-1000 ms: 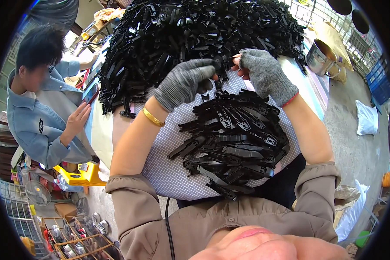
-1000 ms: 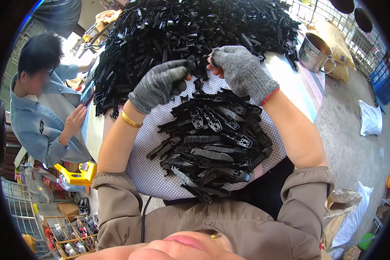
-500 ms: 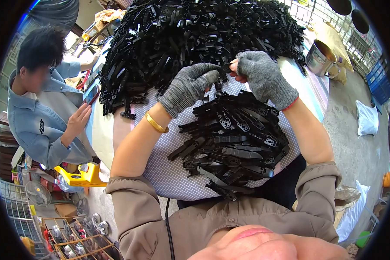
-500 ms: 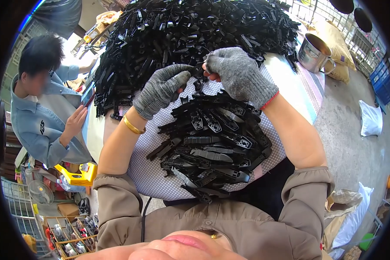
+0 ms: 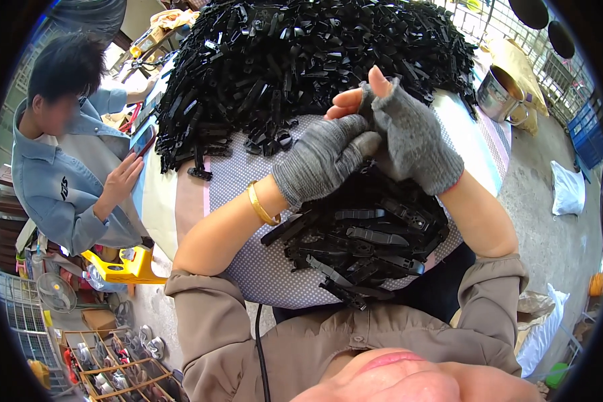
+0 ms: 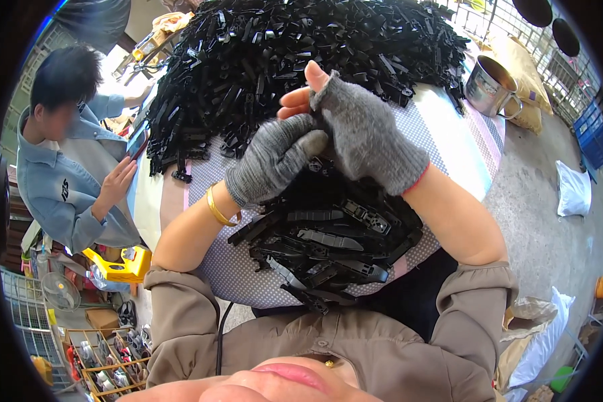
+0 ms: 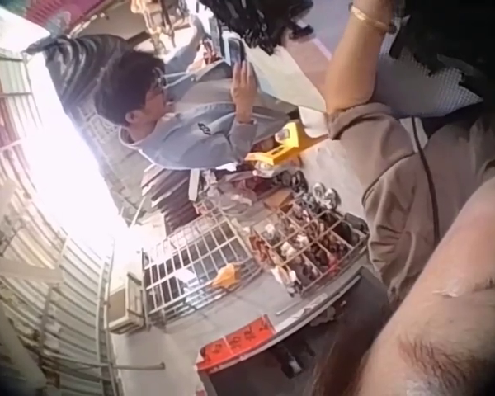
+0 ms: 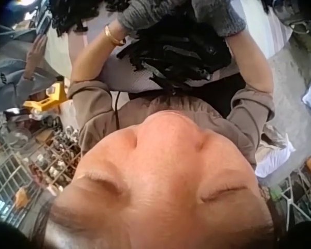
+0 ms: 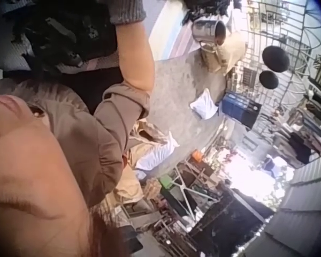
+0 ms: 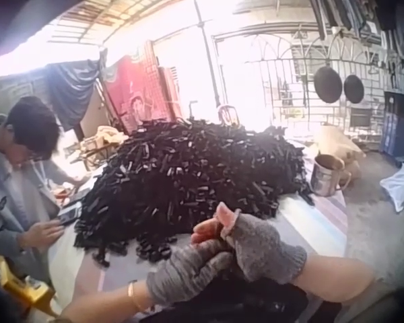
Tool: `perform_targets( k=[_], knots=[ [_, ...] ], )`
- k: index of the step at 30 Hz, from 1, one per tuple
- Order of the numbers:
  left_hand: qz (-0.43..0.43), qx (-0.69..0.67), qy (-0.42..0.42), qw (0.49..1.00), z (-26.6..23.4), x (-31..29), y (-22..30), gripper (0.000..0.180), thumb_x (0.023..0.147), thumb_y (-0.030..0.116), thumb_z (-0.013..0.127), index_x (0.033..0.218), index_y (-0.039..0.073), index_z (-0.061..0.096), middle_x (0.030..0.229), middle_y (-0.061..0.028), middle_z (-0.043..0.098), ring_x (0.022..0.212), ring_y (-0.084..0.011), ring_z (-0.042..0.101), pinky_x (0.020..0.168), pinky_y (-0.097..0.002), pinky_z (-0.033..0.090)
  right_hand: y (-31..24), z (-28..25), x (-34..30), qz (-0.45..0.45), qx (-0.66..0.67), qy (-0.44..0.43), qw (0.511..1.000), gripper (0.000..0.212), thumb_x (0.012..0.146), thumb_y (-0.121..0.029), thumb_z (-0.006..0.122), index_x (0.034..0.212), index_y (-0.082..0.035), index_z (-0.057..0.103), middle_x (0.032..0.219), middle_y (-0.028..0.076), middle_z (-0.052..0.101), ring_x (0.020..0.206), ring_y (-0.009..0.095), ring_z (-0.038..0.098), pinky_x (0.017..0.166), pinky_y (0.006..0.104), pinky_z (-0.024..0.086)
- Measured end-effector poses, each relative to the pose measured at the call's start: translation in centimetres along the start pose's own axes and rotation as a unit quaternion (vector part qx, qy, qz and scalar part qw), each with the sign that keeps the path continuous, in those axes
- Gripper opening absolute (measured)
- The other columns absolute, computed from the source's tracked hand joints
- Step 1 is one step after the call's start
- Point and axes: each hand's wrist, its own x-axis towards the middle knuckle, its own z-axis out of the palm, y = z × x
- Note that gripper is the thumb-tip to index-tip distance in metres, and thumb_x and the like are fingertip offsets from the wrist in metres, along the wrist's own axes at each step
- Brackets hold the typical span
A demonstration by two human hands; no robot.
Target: Picking up small black plastic components from a pile and sorting them into organized groups on a workbench.
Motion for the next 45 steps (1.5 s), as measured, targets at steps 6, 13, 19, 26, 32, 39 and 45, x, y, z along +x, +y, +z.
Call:
perform_targets(
  k=[6,13,19,26,32,39,45],
  knots=[
    [0.004,0.083,-0.004,0.997,0.4,-0.4,0.2,0.028,0.089,0.022,0.054,0.110,0.004,0.057,0.086,-0.0160,0.063,0.080,-0.0310,0.062,0.072,-0.0361,0.049,-0.1,-0.2,0.3,-0.017,-0.164,-0.029,0.986,0.073,0.085,-0.065,0.039,0.101,0.003,0.060,0.098,0.012,0.062,0.094,0.020,0.058,0.090,0.0296,0.045],
    [0.085,0.068,-0.194,0.975,-0.7,-1.0,3.8,0.028,0.085,0.024,0.060,0.106,0.006,0.060,0.089,-0.0149,0.062,0.082,-0.0315,0.061,0.073,-0.0369,0.049,1.4,-7.1,3.6,-0.171,-0.213,0.014,0.962,0.035,0.091,-0.035,0.053,0.093,-0.001,0.063,0.075,0.004,0.058,0.067,0.011,0.056,0.065,0.0234,0.050],
    [0.026,-0.045,-0.178,0.983,-3.4,0.7,1.4,0.024,0.082,0.023,0.065,0.099,0.005,0.065,0.085,-0.0096,0.063,0.081,-0.0191,0.062,0.077,-0.0339,0.049,3.4,-4.7,4.4,-0.140,-0.642,-0.055,0.751,0.024,0.080,-0.028,0.059,0.092,-0.009,0.066,0.086,0.013,0.062,0.085,0.028,0.061,0.077,0.0383,0.049],
    [-0.121,0.472,0.046,0.872,-3.3,1.8,-7.6,0.028,0.080,0.023,0.061,0.106,0.012,0.061,0.100,-0.0101,0.059,0.096,-0.0305,0.056,0.083,-0.0398,0.046,3.0,-3.4,4.1,-0.116,-0.692,-0.074,0.709,0.025,0.077,-0.026,0.058,0.093,-0.007,0.062,0.090,0.015,0.060,0.089,0.031,0.059,0.078,0.0404,0.048],
    [-0.151,0.504,-0.017,0.850,-3.0,2.1,-7.2,0.025,0.079,0.024,0.060,0.100,0.012,0.060,0.106,-0.0115,0.056,0.102,-0.0295,0.052,0.085,-0.0405,0.045,3.1,-4.0,3.6,-0.155,-0.635,-0.005,0.756,0.019,0.076,-0.019,0.060,0.087,-0.003,0.058,0.085,0.013,0.059,0.084,0.030,0.059,0.075,0.0380,0.048],
    [-0.097,0.330,0.030,0.939,-4.0,1.7,-5.1,0.019,0.082,0.017,0.059,0.097,0.005,0.059,0.081,-0.0132,0.065,0.076,-0.0306,0.063,0.070,-0.0392,0.050,4.0,-6.1,4.4,-0.195,-0.560,0.077,0.801,0.019,0.077,-0.017,0.063,0.093,-0.007,0.064,0.086,0.013,0.064,0.082,0.028,0.062,0.076,0.0370,0.048],
    [-0.107,-0.004,0.061,0.992,-2.8,0.9,-4.7,0.019,0.086,0.012,0.056,0.102,0.003,0.058,0.086,-0.0119,0.065,0.075,-0.0190,0.062,0.070,-0.0313,0.049,2.9,-3.9,3.4,-0.135,-0.371,0.044,0.918,0.018,0.085,-0.002,0.049,0.095,0.000,0.064,0.078,0.002,0.059,0.071,0.007,0.053,0.067,0.0226,0.046]
  ],
)
